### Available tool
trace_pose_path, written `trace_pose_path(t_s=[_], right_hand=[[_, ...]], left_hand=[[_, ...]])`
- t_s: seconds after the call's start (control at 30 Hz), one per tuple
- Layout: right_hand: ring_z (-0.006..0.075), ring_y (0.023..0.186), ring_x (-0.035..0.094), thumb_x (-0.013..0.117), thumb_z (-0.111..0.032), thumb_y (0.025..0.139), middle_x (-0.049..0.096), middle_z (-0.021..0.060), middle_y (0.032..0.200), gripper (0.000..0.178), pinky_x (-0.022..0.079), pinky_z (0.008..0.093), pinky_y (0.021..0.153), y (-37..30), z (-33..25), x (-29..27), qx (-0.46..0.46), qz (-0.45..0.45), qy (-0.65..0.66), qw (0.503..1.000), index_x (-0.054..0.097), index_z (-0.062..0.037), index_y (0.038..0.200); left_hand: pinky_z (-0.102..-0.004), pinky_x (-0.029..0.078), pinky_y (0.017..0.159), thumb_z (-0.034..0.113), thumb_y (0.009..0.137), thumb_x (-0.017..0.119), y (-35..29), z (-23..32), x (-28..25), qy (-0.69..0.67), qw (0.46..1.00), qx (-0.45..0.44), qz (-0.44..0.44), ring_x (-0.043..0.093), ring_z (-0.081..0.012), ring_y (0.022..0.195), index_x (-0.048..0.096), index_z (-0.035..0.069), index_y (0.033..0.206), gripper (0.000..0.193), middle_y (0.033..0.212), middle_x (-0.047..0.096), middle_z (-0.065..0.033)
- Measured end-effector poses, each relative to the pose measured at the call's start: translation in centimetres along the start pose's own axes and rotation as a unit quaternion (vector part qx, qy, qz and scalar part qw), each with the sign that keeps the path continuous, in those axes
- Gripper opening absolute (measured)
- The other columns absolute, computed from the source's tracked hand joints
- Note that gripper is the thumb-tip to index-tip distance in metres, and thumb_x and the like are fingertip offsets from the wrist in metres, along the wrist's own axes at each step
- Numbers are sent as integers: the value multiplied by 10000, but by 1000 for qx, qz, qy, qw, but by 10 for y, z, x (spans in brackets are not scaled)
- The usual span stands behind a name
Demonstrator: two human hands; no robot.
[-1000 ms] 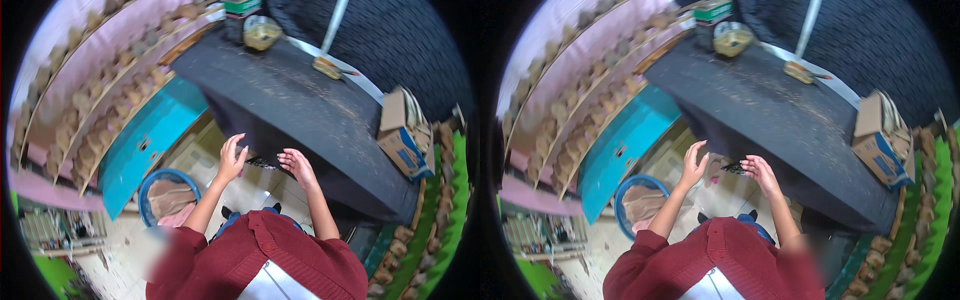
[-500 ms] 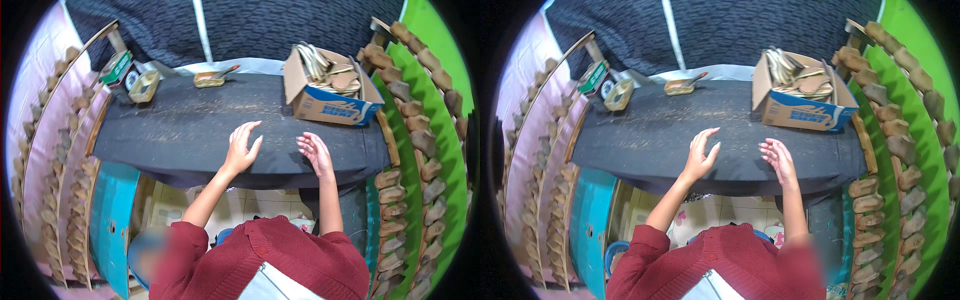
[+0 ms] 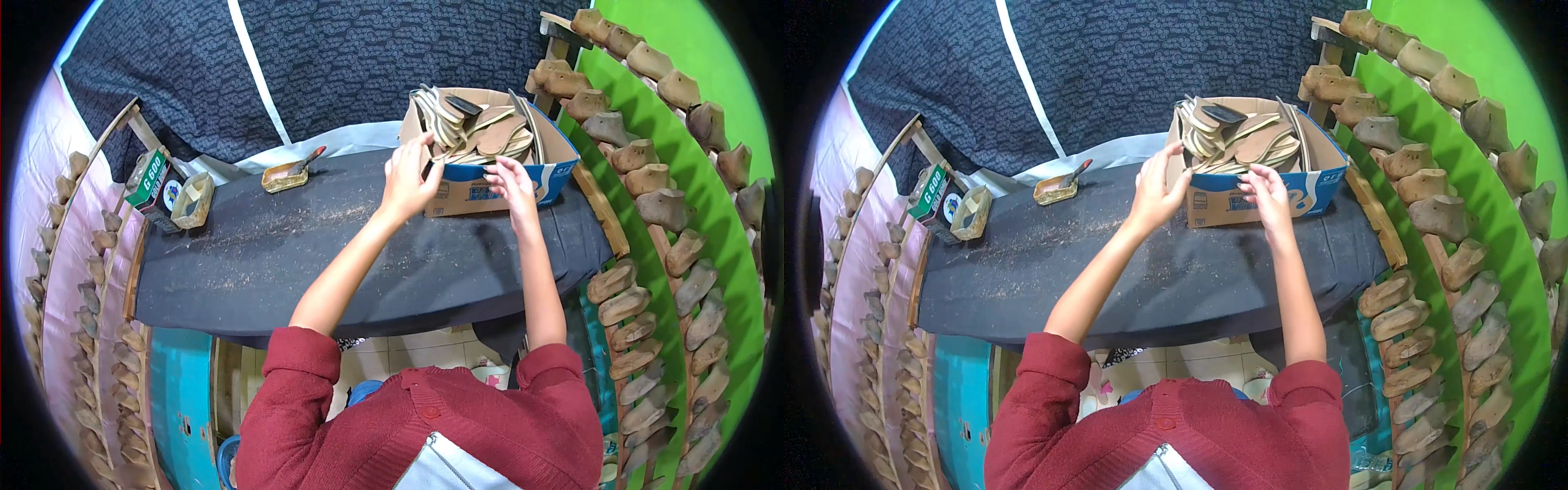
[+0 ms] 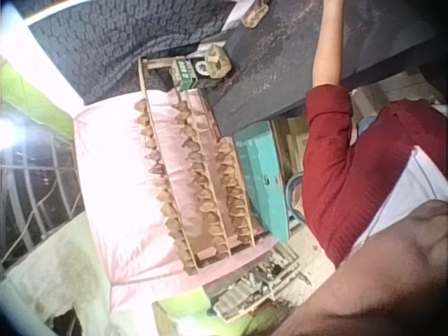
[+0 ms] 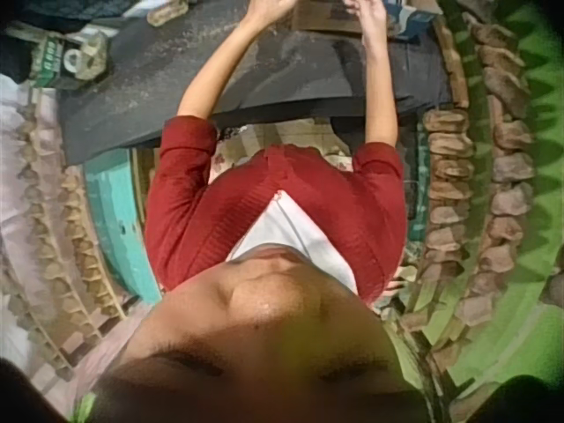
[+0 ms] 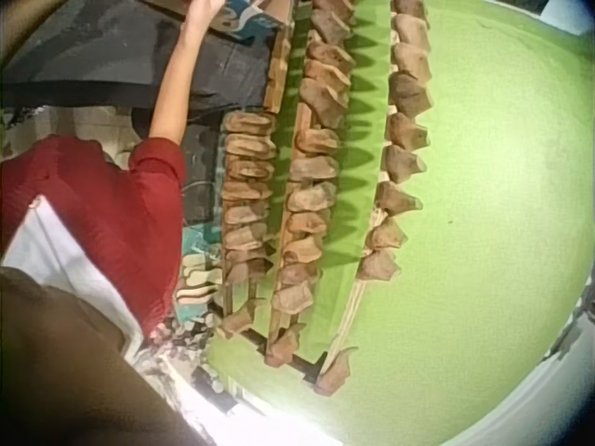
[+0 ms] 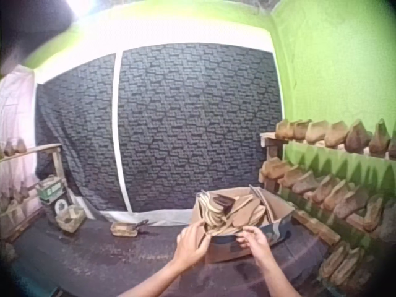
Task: The person takes shoe insoles from a cardboard box, applies adhesive to each insole using a brush, and places them into a plastic basket on the floor.
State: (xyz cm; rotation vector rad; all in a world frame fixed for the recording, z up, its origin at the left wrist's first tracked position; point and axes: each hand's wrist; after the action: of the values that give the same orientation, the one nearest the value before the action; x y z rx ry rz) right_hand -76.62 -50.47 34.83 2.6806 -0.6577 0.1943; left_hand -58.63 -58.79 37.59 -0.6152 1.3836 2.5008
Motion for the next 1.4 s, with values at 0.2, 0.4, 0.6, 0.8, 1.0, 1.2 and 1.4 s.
trace_pose_path(t_s=[0.2,0.4,0.6,0.8,1.0,1.2,1.4], right_hand=[[77,741,528,523,-180,814,547,38,864,284,422,186,617,47,3,22,-48,-11,-25,998,449,-25,1041],[74,657,488,584,-152,761,502,45,808,350,417,193,588,81,17,43,-157,44,-76,984,423,12,1026],[70,658,468,572,-251,779,507,28,744,431,397,186,571,102,9,44,-117,110,-192,968,396,25,1058],[55,667,489,511,-325,798,550,21,813,302,390,184,532,110,-2,47,45,79,-1,996,453,-88,976],[48,630,484,504,-319,797,547,9,771,271,380,182,489,115,-9,29,103,48,121,986,449,-102,950],[77,634,497,496,-329,801,551,40,796,287,406,212,503,123,-7,4,120,29,151,981,449,-92,955],[111,669,525,516,-311,797,571,88,845,318,437,224,545,109,-13,-7,125,29,148,981,431,-82,1001]], left_hand=[[-393,300,883,216,723,540,34,-16,5,5,1000,4,22,419,-271,1046,384,78,1163,487,1086,488,-105],[-397,285,898,208,699,553,54,-20,14,-24,999,34,18,402,-277,1064,324,69,1207,574,1104,478,-115],[-429,250,881,383,582,660,67,-8,21,87,995,-28,26,396,-271,1051,292,74,1233,809,1100,466,-118],[-433,246,844,405,540,690,76,-7,29,133,990,-45,28,416,-258,1017,285,72,1236,871,1098,471,-106],[-418,238,835,403,517,718,81,-4,37,173,982,-53,56,441,-247,1000,321,68,1221,876,1014,529,-100],[-415,236,831,390,556,677,89,-3,40,162,985,-39,45,449,-253,983,320,66,1215,817,984,540,-110],[-396,257,807,357,586,645,106,-11,27,152,986,-41,57,516,-228,907,353,55,1188,734,918,586,-111]])
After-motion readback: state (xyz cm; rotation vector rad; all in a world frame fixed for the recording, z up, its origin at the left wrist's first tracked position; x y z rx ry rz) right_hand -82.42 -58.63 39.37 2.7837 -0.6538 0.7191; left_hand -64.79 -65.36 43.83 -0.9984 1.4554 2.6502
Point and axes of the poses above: each hand's wrist, its own y-axis towards the middle knuckle, its own x-axis out of the palm, z = x × y
